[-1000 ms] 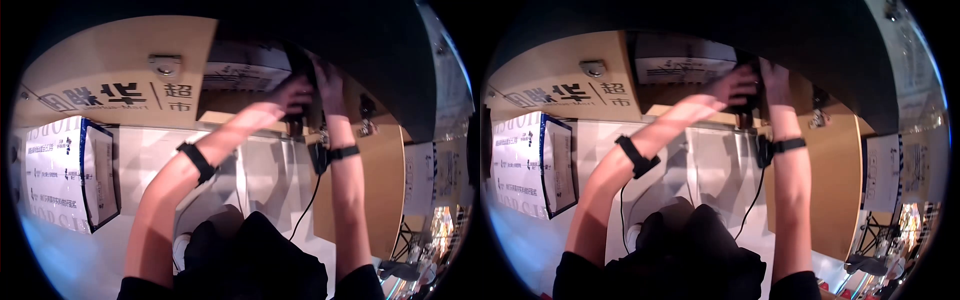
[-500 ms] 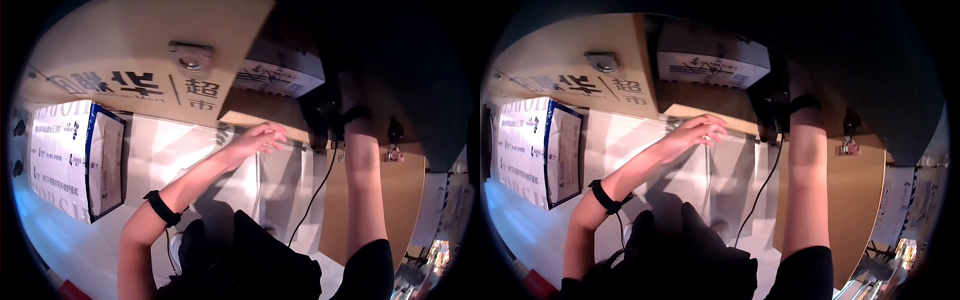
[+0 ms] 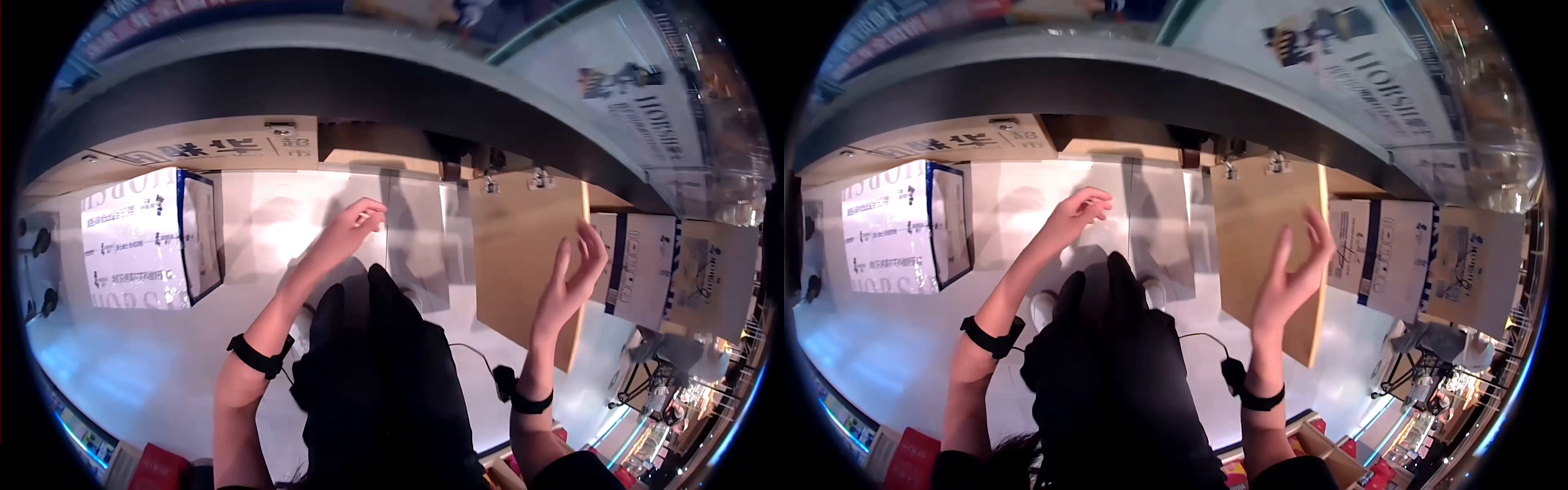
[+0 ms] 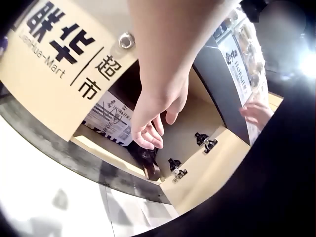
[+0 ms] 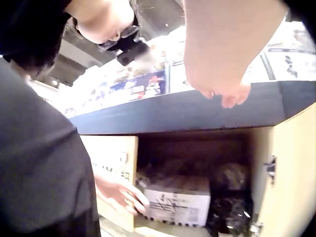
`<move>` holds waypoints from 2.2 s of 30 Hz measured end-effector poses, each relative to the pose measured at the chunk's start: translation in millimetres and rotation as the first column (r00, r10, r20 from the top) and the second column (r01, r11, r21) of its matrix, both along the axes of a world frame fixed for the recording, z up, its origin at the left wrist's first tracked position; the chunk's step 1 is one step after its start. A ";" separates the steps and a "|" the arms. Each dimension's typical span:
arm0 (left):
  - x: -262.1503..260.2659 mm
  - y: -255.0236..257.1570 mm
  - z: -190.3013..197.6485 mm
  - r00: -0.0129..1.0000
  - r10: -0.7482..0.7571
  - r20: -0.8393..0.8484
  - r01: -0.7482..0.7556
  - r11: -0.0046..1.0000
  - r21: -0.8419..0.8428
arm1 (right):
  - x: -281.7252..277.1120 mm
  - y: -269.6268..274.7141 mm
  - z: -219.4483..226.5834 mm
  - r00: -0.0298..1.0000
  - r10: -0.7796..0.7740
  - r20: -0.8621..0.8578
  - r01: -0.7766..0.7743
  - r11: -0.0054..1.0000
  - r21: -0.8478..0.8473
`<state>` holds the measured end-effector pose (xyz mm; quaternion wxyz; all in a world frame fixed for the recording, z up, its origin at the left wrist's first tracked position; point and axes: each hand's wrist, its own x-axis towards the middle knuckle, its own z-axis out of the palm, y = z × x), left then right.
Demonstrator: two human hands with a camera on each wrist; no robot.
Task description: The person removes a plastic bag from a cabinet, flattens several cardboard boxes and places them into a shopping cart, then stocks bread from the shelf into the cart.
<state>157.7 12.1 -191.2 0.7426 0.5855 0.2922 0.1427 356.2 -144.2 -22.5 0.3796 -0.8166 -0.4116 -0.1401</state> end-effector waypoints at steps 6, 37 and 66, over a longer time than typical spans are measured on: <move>-59.6 -24.8 95.6 0.985 0.128 -0.119 -0.135 0.989 -0.057 | 62.2 -140.7 -27.7 0.889 -0.451 0.080 0.368 0.599 -0.711; -52.6 -100.5 442.1 0.914 -0.037 -0.404 -0.002 0.995 -0.096 | 139.3 -280.7 273.7 0.643 -0.308 -0.701 0.161 0.949 -0.269; 323.9 -300.0 534.0 0.906 -0.286 -0.311 0.282 0.958 -0.061 | 320.5 -437.7 504.5 0.733 -0.375 -0.568 0.503 0.860 0.082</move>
